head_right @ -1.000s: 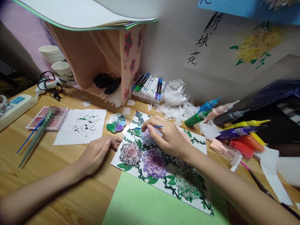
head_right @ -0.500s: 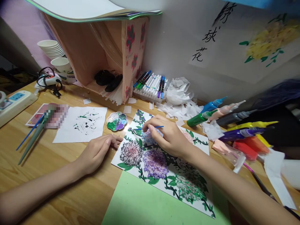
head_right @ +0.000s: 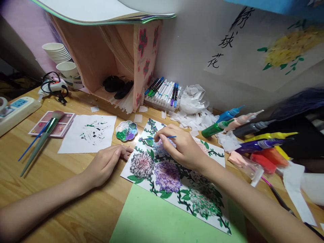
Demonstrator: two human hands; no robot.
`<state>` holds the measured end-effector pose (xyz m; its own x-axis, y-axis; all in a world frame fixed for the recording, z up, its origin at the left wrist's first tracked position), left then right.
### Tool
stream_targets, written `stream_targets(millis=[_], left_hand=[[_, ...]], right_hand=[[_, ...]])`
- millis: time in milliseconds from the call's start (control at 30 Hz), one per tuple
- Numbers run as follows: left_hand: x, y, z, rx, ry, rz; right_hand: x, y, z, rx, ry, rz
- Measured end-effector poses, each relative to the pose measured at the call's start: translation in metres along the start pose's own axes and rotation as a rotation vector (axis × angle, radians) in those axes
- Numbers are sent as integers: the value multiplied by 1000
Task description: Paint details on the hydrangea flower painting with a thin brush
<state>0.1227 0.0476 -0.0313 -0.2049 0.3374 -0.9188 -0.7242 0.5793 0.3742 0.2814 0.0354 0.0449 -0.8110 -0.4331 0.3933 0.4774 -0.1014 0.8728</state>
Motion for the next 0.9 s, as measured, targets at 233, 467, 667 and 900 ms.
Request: stream_targets(millis=[233, 467, 667, 900], left_hand=[[-1, -1, 0, 6, 2, 13], [-1, -1, 1, 18, 5, 17], [0, 0, 2, 6, -4, 14], [-2, 1, 2, -1, -17, 14]], right_hand=[[14, -2, 15, -25, 26, 68], [17, -10, 21, -5, 18, 88], [-8, 11, -1, -128, -75, 143], [-12, 1, -6, -52, -55, 86]])
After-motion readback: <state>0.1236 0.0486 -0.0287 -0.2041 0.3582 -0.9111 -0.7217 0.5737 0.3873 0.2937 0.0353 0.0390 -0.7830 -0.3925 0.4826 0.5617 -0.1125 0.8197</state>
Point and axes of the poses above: each hand's wrist, its own z-axis towards the middle knuckle, its own y-axis out of the back of the hand, x = y × z, the point moved 10 cm from there along z, towards the middle knuckle, and after that the axes turned 12 degrees about -z, right-handed, at the moved point
